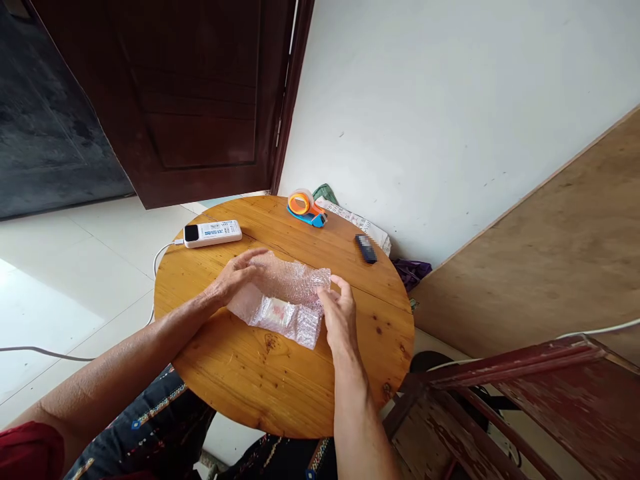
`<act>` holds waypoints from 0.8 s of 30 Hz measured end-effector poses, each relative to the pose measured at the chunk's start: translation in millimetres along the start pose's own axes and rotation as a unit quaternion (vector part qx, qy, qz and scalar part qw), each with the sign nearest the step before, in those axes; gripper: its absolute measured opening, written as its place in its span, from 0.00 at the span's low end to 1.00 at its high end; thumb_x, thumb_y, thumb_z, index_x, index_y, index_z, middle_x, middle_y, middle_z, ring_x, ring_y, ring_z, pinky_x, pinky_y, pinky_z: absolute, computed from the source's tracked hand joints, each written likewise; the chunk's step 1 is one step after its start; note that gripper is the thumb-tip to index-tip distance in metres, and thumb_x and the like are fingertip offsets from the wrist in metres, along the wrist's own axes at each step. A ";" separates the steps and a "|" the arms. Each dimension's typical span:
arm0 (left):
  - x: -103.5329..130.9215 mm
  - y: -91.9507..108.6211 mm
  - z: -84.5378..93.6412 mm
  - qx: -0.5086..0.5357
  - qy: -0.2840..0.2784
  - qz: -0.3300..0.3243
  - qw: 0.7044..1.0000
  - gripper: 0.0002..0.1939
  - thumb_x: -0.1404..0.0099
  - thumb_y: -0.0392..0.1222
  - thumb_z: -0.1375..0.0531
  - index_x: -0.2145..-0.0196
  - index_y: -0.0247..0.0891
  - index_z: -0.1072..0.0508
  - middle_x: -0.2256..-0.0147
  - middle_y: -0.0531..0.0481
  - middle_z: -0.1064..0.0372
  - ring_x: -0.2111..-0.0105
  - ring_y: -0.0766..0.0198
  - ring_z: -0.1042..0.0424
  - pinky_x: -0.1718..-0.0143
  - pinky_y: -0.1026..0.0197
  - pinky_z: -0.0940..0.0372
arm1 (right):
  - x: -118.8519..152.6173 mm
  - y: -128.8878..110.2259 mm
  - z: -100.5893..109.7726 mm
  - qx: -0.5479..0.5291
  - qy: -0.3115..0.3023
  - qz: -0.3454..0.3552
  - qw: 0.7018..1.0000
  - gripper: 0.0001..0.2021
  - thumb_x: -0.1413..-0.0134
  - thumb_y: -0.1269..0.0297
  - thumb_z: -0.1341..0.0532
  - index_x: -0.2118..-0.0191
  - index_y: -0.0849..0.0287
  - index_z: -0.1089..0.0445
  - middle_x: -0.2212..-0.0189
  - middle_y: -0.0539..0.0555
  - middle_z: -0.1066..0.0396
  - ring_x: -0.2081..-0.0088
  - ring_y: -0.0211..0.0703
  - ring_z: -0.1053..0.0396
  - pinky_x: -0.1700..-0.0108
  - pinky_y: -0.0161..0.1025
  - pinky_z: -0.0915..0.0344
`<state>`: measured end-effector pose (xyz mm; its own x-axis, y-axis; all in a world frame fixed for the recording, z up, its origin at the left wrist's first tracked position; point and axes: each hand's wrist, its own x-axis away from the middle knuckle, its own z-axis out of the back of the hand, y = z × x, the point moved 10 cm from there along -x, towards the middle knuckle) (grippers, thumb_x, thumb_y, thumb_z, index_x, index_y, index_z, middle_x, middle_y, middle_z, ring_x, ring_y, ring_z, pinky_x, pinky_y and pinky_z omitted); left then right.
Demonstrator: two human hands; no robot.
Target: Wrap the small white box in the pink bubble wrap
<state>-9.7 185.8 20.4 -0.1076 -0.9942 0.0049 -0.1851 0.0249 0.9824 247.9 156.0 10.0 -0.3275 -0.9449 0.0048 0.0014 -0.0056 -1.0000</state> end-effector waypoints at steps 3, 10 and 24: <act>-2.8 -6.3 -0.6 -0.065 -0.011 0.009 0.998 0.11 0.51 0.35 0.41 0.69 0.35 0.22 0.72 0.52 0.26 0.70 0.63 0.31 0.63 0.62 0.36 | 3.0 -10.4 -8.0 0.083 -0.040 0.062 0.994 0.29 0.58 0.56 0.32 0.47 0.53 0.34 0.77 0.45 0.28 0.76 0.41 0.35 0.72 0.38 0.40; -3.6 19.9 8.7 -0.137 0.045 -0.107 0.984 0.19 0.45 0.41 0.38 0.54 0.39 0.22 0.51 0.44 0.28 0.49 0.52 0.31 0.51 0.55 0.36 | 5.6 -30.4 -3.0 0.183 0.014 0.182 0.966 0.09 0.49 0.56 0.38 0.64 0.53 0.32 0.80 0.43 0.38 0.77 0.39 0.42 0.71 0.37 0.45; 29.8 41.1 -44.9 -0.430 -0.206 -0.223 0.850 0.26 0.28 0.57 0.52 0.52 0.34 0.26 0.62 0.43 0.25 0.60 0.56 0.28 0.53 0.54 0.36 | -0.4 -22.3 -11.8 0.345 -0.011 0.263 0.901 0.10 0.50 0.59 0.41 0.67 0.56 0.24 0.54 0.58 0.29 0.50 0.53 0.32 0.45 0.51 0.38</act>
<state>23.4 152.5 69.2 -0.5800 -0.7592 -0.2954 0.4672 -0.6071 0.6428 236.8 160.3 32.3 -0.0915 -0.8822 -0.4618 0.7409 0.2496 -0.6236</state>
